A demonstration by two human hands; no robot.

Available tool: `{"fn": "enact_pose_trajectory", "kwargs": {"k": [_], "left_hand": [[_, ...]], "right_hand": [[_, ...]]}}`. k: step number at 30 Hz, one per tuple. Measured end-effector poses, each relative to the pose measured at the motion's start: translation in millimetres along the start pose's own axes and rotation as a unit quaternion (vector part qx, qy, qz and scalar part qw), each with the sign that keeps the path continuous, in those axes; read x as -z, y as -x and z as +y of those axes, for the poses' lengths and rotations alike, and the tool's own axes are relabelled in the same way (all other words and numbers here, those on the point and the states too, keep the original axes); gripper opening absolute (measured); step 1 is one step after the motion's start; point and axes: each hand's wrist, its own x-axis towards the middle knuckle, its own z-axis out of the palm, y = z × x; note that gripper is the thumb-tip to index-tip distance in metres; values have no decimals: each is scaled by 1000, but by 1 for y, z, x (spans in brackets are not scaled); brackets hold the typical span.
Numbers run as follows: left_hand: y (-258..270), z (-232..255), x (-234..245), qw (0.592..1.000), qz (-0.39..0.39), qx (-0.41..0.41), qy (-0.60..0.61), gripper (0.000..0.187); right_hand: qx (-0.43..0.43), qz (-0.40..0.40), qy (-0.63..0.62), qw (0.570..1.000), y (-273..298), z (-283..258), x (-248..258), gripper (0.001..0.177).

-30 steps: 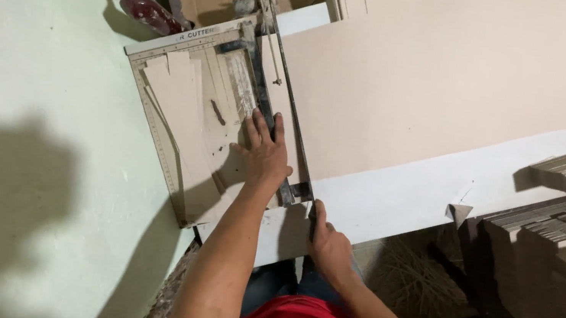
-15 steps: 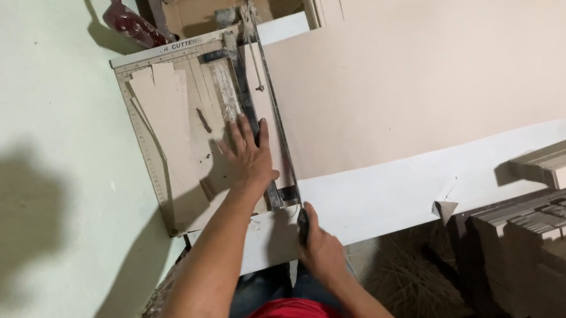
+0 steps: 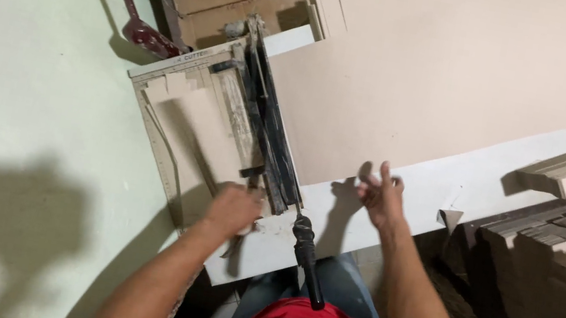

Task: The person uses a manual guillotine-style paper cutter to trim a large sheet of cardboard. They align the sheet against the cutter's guide, pull down the lever to slice off a strip, and repeat the process several times to produce smaller rectangular pieces.

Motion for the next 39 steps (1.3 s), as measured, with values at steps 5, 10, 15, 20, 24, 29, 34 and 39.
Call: {"fn": "enact_pose_trajectory", "kwargs": {"k": [5,10,15,20,24,29,34,39], "left_hand": [[38,-66,22,940,-314,107,-79,15],[20,-65,41,971,-180,155,-7,19],[-63,-33,103,905,-156,324,226,63],[-107,-15,44,850,-254,400,229,114],[-109,-10,47,856,-266,399,194,113],[-113,-12,33,851,-268,408,194,120],[-114,-13,17,840,-257,419,229,120],[-114,-8,10,838,-246,422,243,118]], "right_hand": [[14,-104,-37,994,-6,-6,45,21],[42,-103,79,991,14,13,27,19],[44,-113,125,985,13,13,1,18],[44,-94,158,982,18,1,-16,18],[16,-103,338,935,55,-19,-31,51],[70,-161,766,618,250,-51,-95,106],[201,-158,756,603,194,63,-52,88],[260,-128,790,540,114,120,-14,84]]}}
